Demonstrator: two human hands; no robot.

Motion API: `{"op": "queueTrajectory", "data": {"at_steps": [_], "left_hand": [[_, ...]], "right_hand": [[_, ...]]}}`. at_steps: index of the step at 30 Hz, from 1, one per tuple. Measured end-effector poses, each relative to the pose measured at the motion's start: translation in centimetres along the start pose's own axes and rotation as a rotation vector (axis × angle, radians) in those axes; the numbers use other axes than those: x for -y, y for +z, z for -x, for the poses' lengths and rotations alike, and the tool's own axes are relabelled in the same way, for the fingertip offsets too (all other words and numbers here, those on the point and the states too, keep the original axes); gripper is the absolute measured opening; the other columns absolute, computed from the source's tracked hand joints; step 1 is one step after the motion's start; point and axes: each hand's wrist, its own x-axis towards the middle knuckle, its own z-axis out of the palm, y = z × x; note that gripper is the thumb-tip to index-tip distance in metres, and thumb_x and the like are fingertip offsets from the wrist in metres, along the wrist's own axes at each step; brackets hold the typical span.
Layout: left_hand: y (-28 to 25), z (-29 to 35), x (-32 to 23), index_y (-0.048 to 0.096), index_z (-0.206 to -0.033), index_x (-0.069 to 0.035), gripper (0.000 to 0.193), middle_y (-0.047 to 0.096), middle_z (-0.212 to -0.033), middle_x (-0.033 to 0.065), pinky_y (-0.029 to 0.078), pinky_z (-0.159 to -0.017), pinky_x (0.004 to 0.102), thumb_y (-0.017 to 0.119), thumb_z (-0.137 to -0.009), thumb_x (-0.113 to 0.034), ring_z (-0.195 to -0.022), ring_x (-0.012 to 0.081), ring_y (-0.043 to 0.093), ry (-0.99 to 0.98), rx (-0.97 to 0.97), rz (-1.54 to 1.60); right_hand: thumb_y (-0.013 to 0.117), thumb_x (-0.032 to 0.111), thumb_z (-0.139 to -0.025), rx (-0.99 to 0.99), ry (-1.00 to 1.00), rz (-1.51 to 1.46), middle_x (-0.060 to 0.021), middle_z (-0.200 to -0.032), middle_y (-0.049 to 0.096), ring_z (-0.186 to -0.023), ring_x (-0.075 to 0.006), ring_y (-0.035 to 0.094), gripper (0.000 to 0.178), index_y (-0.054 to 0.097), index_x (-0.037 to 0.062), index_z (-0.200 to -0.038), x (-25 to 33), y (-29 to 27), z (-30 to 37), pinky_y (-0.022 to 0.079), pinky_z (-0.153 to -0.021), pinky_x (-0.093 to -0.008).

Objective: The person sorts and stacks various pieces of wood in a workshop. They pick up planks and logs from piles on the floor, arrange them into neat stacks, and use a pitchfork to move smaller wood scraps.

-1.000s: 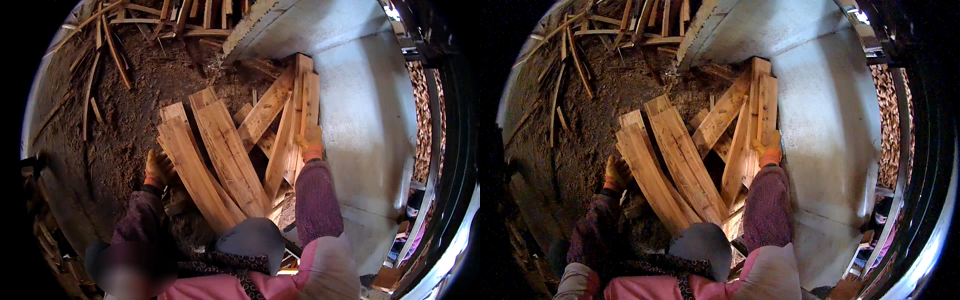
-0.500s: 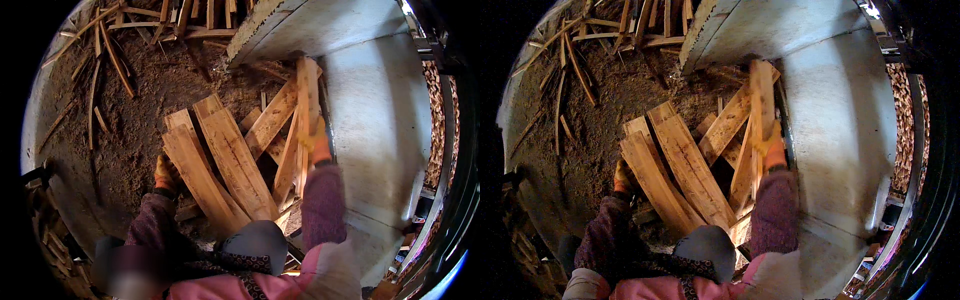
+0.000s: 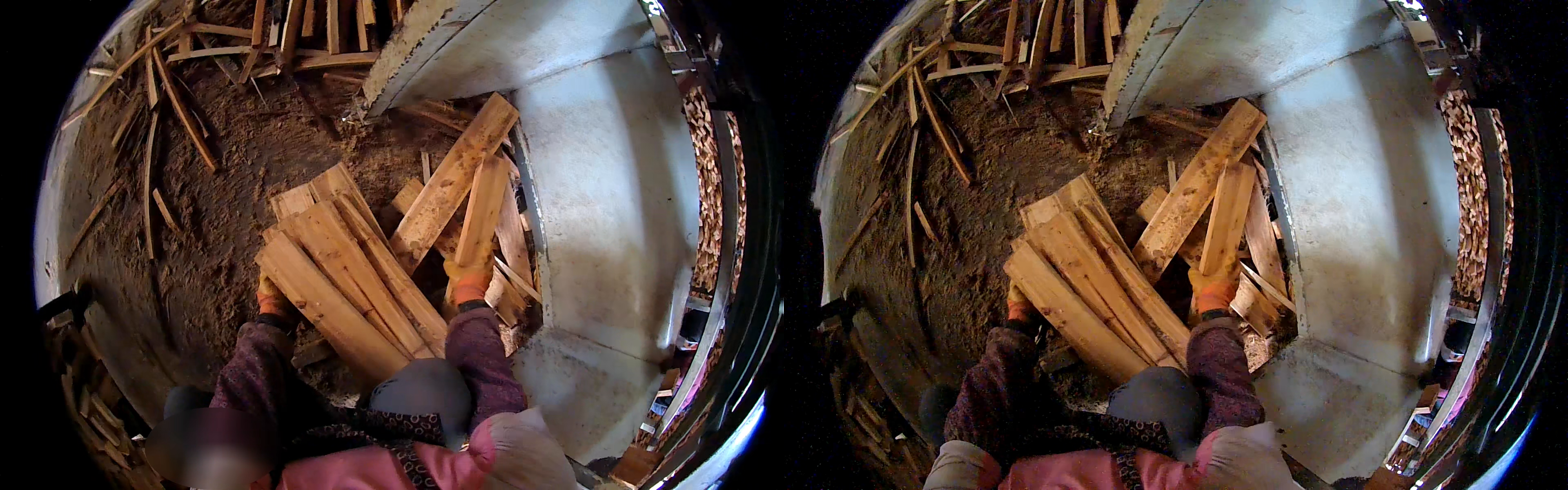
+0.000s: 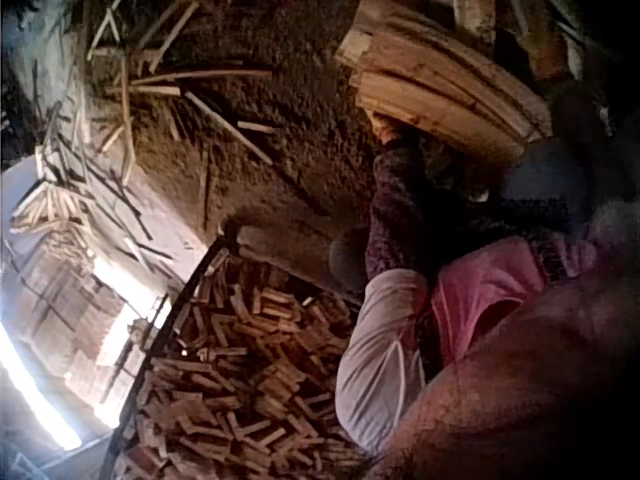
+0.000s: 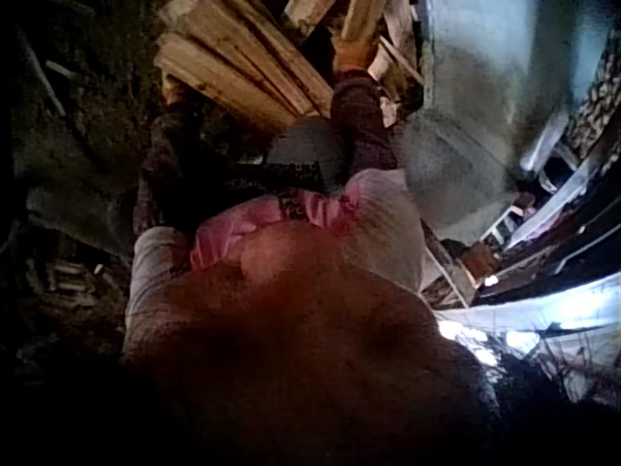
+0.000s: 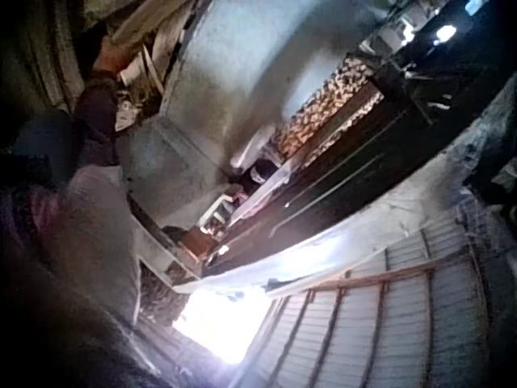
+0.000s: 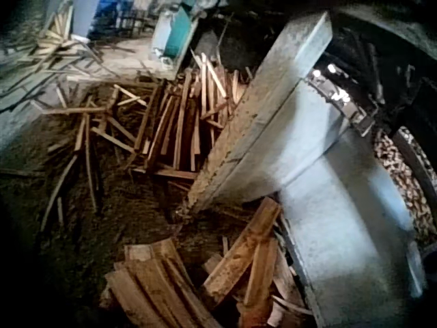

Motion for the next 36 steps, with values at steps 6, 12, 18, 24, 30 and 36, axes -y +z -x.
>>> {"op": "queueTrajectory", "data": {"at_steps": [6,12,18,24,30,36], "left_hand": [[0.3,1.4,-0.7,0.062,-0.136,-0.009,0.060,0.067,-0.132,0.0111,0.053,-0.099,0.0504,0.054,-0.098,-0.056,-0.114,0.0340,0.065,0.026,-0.052,0.026],[-0.7,0.5,-0.4,0.051,-0.147,-0.008,0.060,0.057,-0.146,0.0134,0.051,-0.104,0.0538,0.046,-0.104,-0.050,-0.123,0.0361,0.060,0.054,0.056,0.069],[-1.6,-0.5,0.3,0.056,-0.142,-0.010,0.059,0.063,-0.139,0.0116,0.052,-0.101,0.0525,0.049,-0.103,-0.053,-0.120,0.0336,0.063,0.062,0.058,-0.034],[-0.6,0.2,1.0,0.057,-0.142,-0.010,0.058,0.065,-0.136,0.0108,0.054,-0.099,0.0525,0.051,-0.102,-0.052,-0.117,0.0339,0.065,0.046,-0.037,-0.024],[-2.2,0.4,0.5,0.058,-0.140,-0.010,0.057,0.066,-0.134,0.0104,0.055,-0.098,0.0521,0.053,-0.102,-0.050,-0.115,0.0340,0.066,0.074,0.035,0.000],[-3.0,0.0,0.6,0.059,-0.139,-0.010,0.055,0.067,-0.133,0.0103,0.055,-0.097,0.0517,0.055,-0.101,-0.049,-0.114,0.0339,0.067,0.058,0.039,0.018]], "right_hand": [[0.090,0.037,-0.061,0.311,-0.707,-0.241,-0.0235,-0.134,0.057,-0.119,-0.0407,0.059,0.105,0.043,0.0073,-0.150,7.5,-8.9,0.9,0.048,-0.104,-0.0467],[0.068,0.042,-0.093,0.846,0.337,-1.289,-0.0140,-0.141,0.058,-0.121,-0.0281,0.061,0.066,0.047,0.0089,-0.147,10.1,-5.2,-1.7,0.054,-0.098,-0.0430],[0.063,0.032,-0.097,0.041,-0.369,0.248,-0.0136,-0.143,0.057,-0.127,-0.0293,0.057,0.055,0.050,0.0083,-0.145,4.5,1.9,-9.7,0.048,-0.106,-0.0450],[0.058,0.023,-0.102,-0.168,-0.644,0.021,-0.0133,-0.145,0.056,-0.133,-0.0305,0.053,0.045,0.054,0.0078,-0.144,-5.2,-6.9,-11.9,0.043,-0.113,-0.0471],[0.054,0.026,-0.105,0.609,-0.145,-0.925,-0.0095,-0.129,0.062,-0.115,-0.0270,0.062,0.037,0.056,0.0075,-0.137,1.6,-15.6,-6.4,0.052,-0.102,-0.0443],[0.070,0.022,-0.095,0.912,-0.603,-0.595,-0.0114,-0.141,0.057,-0.127,-0.0211,0.054,0.064,0.044,0.0055,-0.151,1.7,-8.3,-2.0,0.045,-0.104,-0.0359]]}}
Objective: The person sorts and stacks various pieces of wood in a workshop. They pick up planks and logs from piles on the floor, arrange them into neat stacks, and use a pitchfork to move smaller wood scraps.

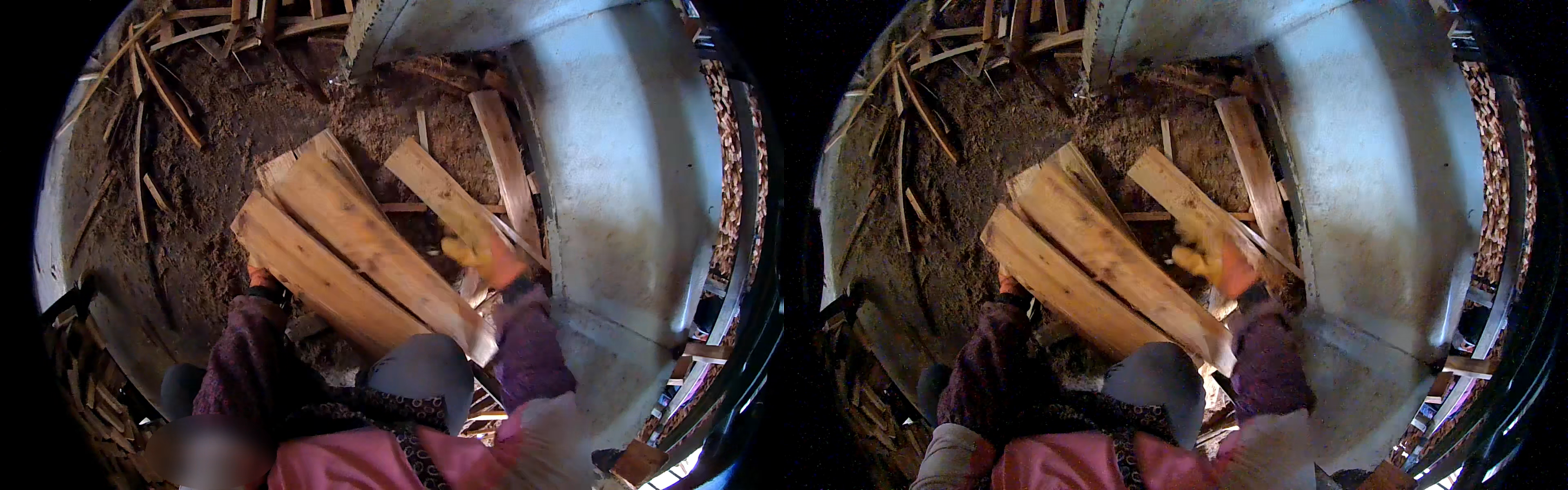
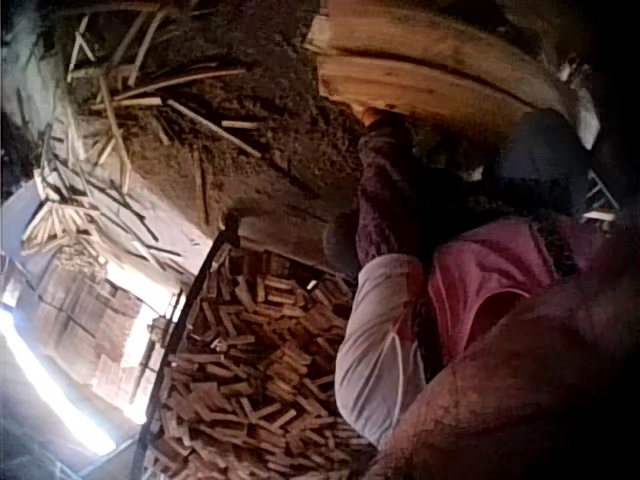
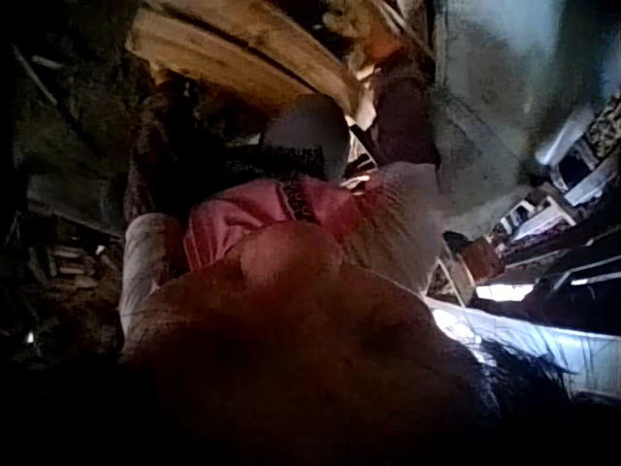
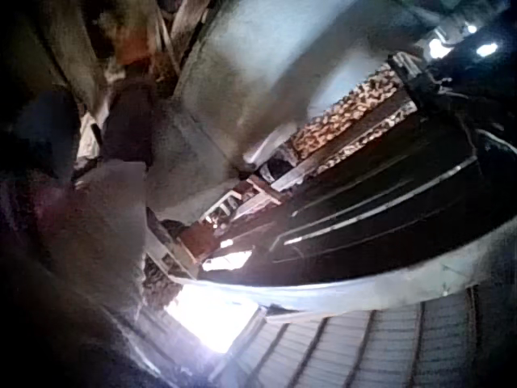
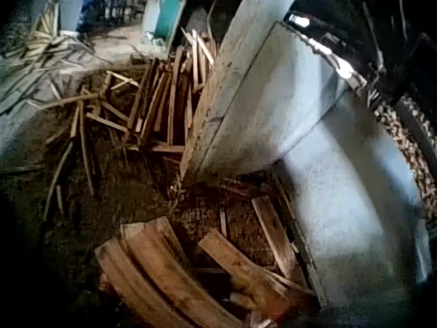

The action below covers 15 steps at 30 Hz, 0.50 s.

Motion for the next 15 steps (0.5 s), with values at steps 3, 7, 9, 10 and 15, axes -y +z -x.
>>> {"op": "queueTrajectory", "data": {"at_steps": [3,7,9,10,15], "left_hand": [[-2.0,-1.7,-0.1,0.059,-0.140,-0.010,0.056,0.067,-0.133,0.0100,0.055,-0.098,0.0512,0.055,-0.100,-0.050,-0.115,0.0336,0.066,0.033,-0.018,-0.048],[-2.9,-2.0,0.7,0.058,-0.141,-0.010,0.057,0.066,-0.134,0.0101,0.054,-0.099,0.0513,0.054,-0.101,-0.050,-0.117,0.0337,0.065,0.086,-0.062,-0.173],[-3.9,-1.7,0.0,0.058,-0.141,-0.010,0.057,0.066,-0.135,0.0100,0.054,-0.100,0.0515,0.054,-0.101,-0.050,-0.118,0.0339,0.065,0.077,-0.098,-0.121],[-3.9,-2.0,0.0,0.057,-0.141,-0.010,0.057,0.066,-0.135,0.0100,0.054,-0.100,0.0516,0.054,-0.101,-0.050,-0.118,0.0340,0.064,0.072,-0.096,-0.122],[-5.4,-2.9,-0.7,0.057,-0.142,-0.010,0.057,0.065,-0.136,0.0100,0.053,-0.100,0.0519,0.053,-0.101,-0.049,-0.119,0.0341,0.064,0.044,-0.114,-0.135]], "right_hand": [[0.083,0.043,-0.077,-0.316,0.232,0.942,-0.0167,-0.143,0.057,-0.127,-0.0371,0.055,0.094,0.041,0.0098,-0.155,-6.4,1.0,-1.8,0.044,-0.108,-0.0450],[0.086,0.048,-0.070,-0.251,0.423,1.048,-0.0200,-0.145,0.055,-0.130,-0.0416,0.054,0.105,0.039,0.0117,-0.157,-10.4,-0.7,-1.8,0.043,-0.110,-0.0463],[0.085,0.048,-0.070,-0.159,0.479,0.561,-0.0216,-0.149,0.050,-0.135,-0.0414,0.049,0.106,0.038,0.0122,-0.158,-6.7,-2.3,-3.7,0.040,-0.114,-0.0457],[0.085,0.047,-0.070,-0.154,0.418,0.478,-0.0221,-0.149,0.050,-0.136,-0.0397,0.048,0.105,0.038,0.0110,-0.157,-5.8,-2.7,-3.6,0.039,-0.114,-0.0452],[0.086,0.049,-0.073,0.010,-0.108,0.597,-0.0209,-0.147,0.051,-0.136,-0.0258,0.047,0.103,0.041,-0.0034,-0.150,-4.3,-1.2,-2.3,0.038,-0.113,-0.0396]]}}
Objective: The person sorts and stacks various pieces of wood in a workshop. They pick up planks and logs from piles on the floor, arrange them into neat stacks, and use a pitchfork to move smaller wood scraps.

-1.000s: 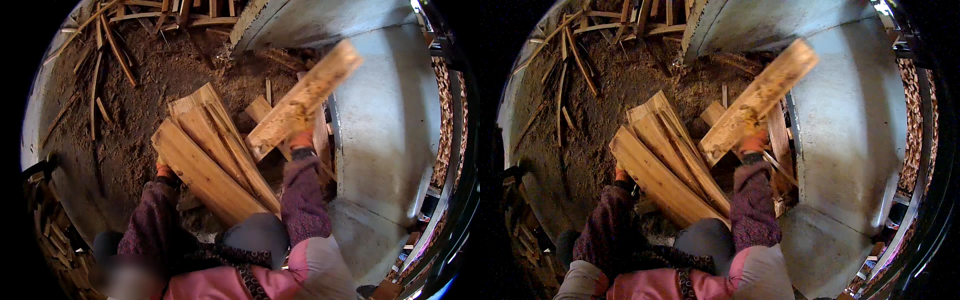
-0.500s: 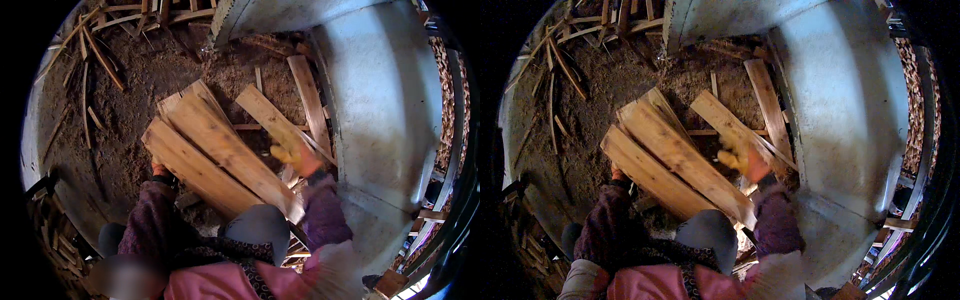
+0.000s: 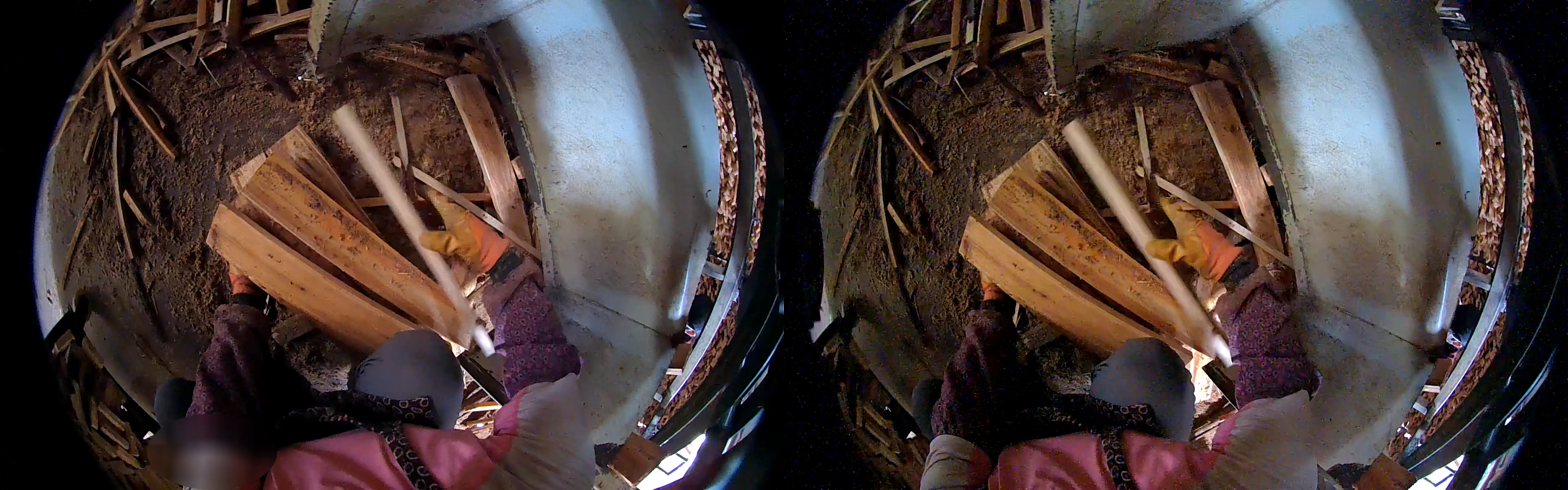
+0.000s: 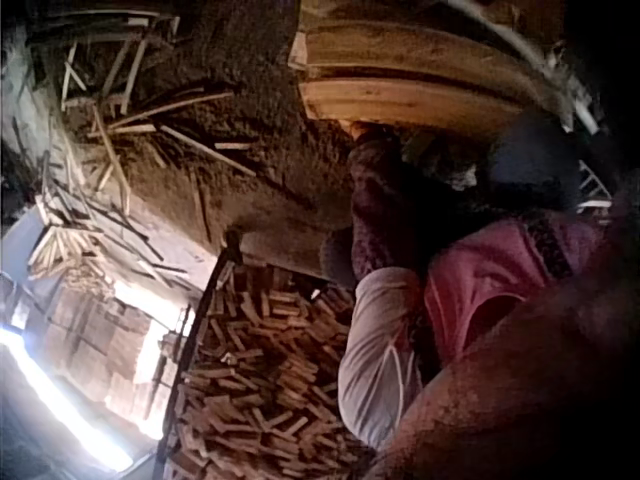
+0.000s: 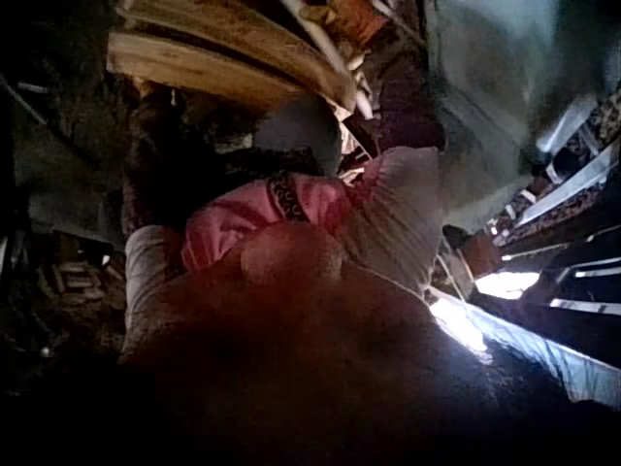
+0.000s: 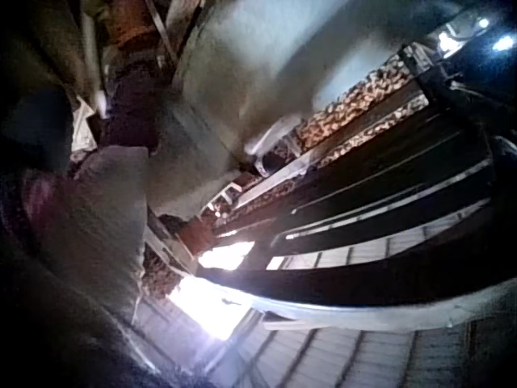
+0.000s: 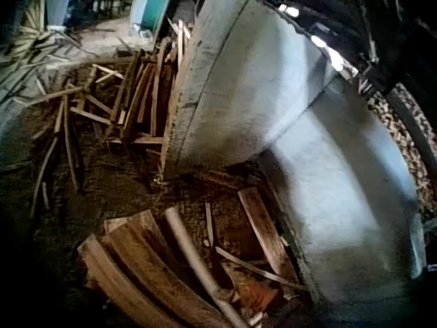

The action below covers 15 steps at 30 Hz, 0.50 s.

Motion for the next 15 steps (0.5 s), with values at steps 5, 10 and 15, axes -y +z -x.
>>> {"op": "queueTrajectory", "data": {"at_steps": [5,10,15], "left_hand": [[-1.1,-1.2,-0.1,0.056,-0.142,-0.010,0.057,0.065,-0.137,0.0100,0.053,-0.101,0.0522,0.052,-0.101,-0.049,-0.119,0.0343,0.063,-0.003,0.012,-0.038],[1.2,0.3,0.0,0.049,-0.147,-0.005,0.053,0.059,-0.142,0.0143,0.052,-0.102,0.0549,0.043,-0.107,-0.040,-0.120,0.0369,0.061,-0.058,-0.120,0.007],[-0.9,0.3,-0.7,0.048,-0.147,-0.005,0.054,0.059,-0.142,0.0144,0.052,-0.102,0.0547,0.043,-0.107,-0.041,-0.121,0.0367,0.061,-0.023,-0.092,-0.013]], "right_hand": [[0.080,0.048,-0.082,-0.374,0.973,-0.017,-0.0204,-0.134,0.065,-0.122,-0.0359,0.063,0.083,0.051,0.0030,-0.146,-9.7,-2.0,1.6,0.050,-0.100,-0.0441],[0.086,0.056,-0.071,-0.131,1.270,0.257,-0.0247,-0.133,0.064,-0.123,-0.0408,0.061,0.099,0.048,0.0069,-0.148,-15.3,-2.1,4.6,0.050,-0.102,-0.0464],[0.089,0.051,-0.066,-0.310,1.001,0.261,-0.0269,-0.132,0.063,-0.120,-0.0407,0.062,0.109,0.041,0.0089,-0.154,-12.1,-1.6,3.1,0.051,-0.102,-0.0442]]}}
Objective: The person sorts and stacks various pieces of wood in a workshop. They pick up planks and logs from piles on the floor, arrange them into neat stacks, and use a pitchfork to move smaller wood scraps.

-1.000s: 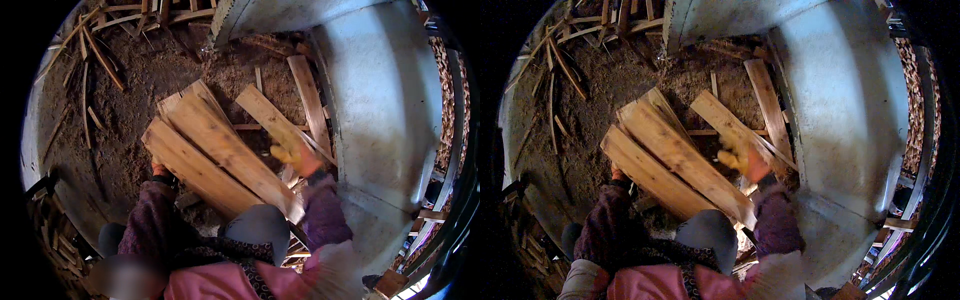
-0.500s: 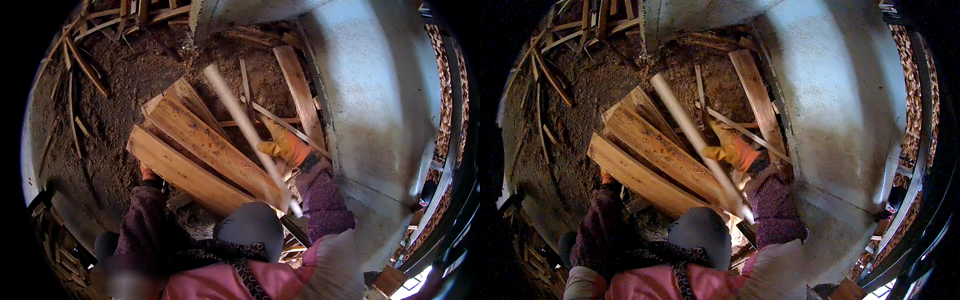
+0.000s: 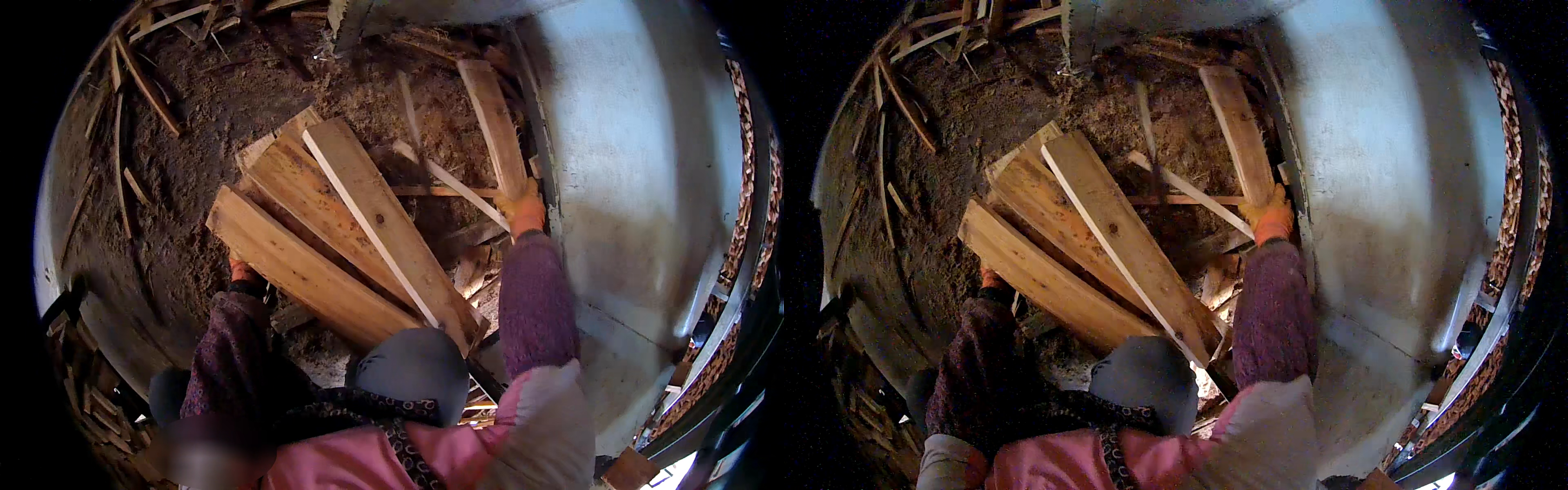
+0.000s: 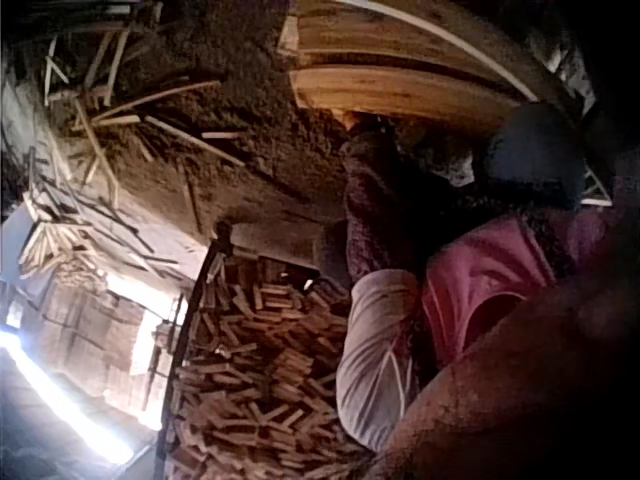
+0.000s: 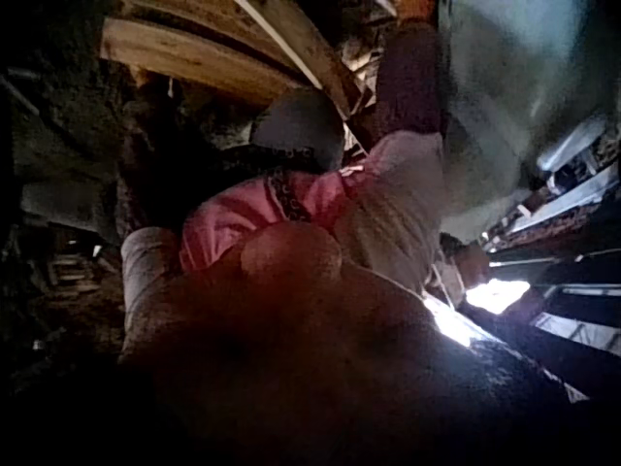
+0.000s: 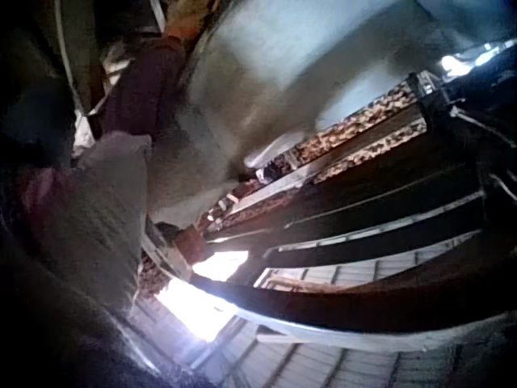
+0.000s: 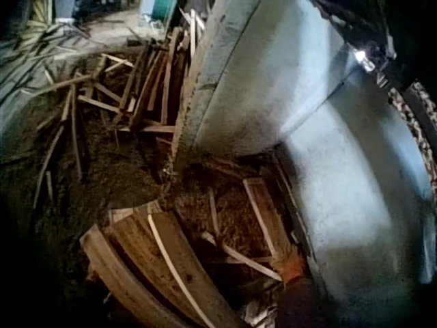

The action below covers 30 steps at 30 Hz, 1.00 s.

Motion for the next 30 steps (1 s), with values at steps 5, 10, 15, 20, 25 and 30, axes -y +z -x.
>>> {"op": "queueTrajectory", "data": {"at_steps": [5,10,15,20,25,30], "left_hand": [[-1.1,-0.7,0.4,0.052,-0.144,-0.007,0.055,0.062,-0.139,0.0124,0.053,-0.101,0.0532,0.048,-0.104,-0.045,-0.119,0.0352,0.062,0.044,0.062,-0.007],[0.9,-0.9,1.5,0.054,-0.143,-0.008,0.055,0.063,-0.138,0.0117,0.053,-0.101,0.0528,0.051,-0.103,-0.046,-0.119,0.0348,0.063,-0.040,0.105,-0.016],[-0.3,-0.5,0.0,0.056,-0.141,-0.009,0.056,0.064,-0.137,0.0111,0.053,-0.100,0.0524,0.053,-0.102,-0.048,-0.118,0.0345,0.064,-0.014,0.120,0.011],[1.6,0.2,0.8,0.058,-0.140,-0.010,0.056,0.064,-0.137,0.0113,0.053,-0.100,0.0532,0.054,-0.101,-0.050,-0.118,0.0352,0.064,-0.037,0.116,0.052],[3.5,2.1,0.6,0.053,-0.145,-0.008,0.057,0.060,-0.142,0.0119,0.053,-0.102,0.0539,0.053,-0.103,-0.048,-0.123,0.0357,0.061,-0.009,0.137,0.171],[5.8,2.4,0.6,0.056,-0.142,-0.010,0.060,0.063,-0.138,0.0101,0.053,-0.102,0.0529,0.056,-0.100,-0.052,-0.121,0.0351,0.063,0.032,0.047,0.052]], "right_hand": [[0.090,0.030,-0.070,-0.023,-0.436,-0.270,-0.0233,-0.134,0.061,-0.124,-0.0324,0.060,0.095,0.043,0.0020,-0.148,4.5,-5.7,4.5,0.051,-0.099,-0.0402],[0.072,0.042,-0.090,0.419,-0.541,-0.653,-0.0158,-0.117,0.058,-0.083,-0.0243,0.051,0.076,0.043,0.0017,-0.147,4.0,-6.6,4.9,0.045,-0.066,-0.0302],[0.064,0.049,-0.098,1.021,-0.464,-0.773,-0.0231,-0.150,0.044,-0.133,-0.0325,0.048,0.081,0.036,-0.0059,-0.150,4.1,-3.9,14.0,0.043,-0.106,-0.0370],[0.081,0.038,-0.085,0.919,-0.788,-0.377,-0.0302,-0.160,0.029,-0.153,-0.0330,0.027,0.087,0.037,0.0114,-0.156,4.8,-8.7,17.5,0.027,-0.122,-0.0415],[0.082,0.025,-0.078,0.479,-0.830,-0.156,-0.0169,-0.137,0.055,-0.125,-0.0337,0.054,0.053,0.064,0.0077,-0.125,6.6,-9.4,22.7,0.044,-0.105,-0.0415],[0.075,0.021,-0.084,0.433,-0.555,-0.352,-0.0136,-0.091,0.067,-0.083,-0.0304,0.065,0.019,0.069,0.0060,-0.095,8.2,-8.6,23.4,0.051,-0.074,-0.0408]]}}
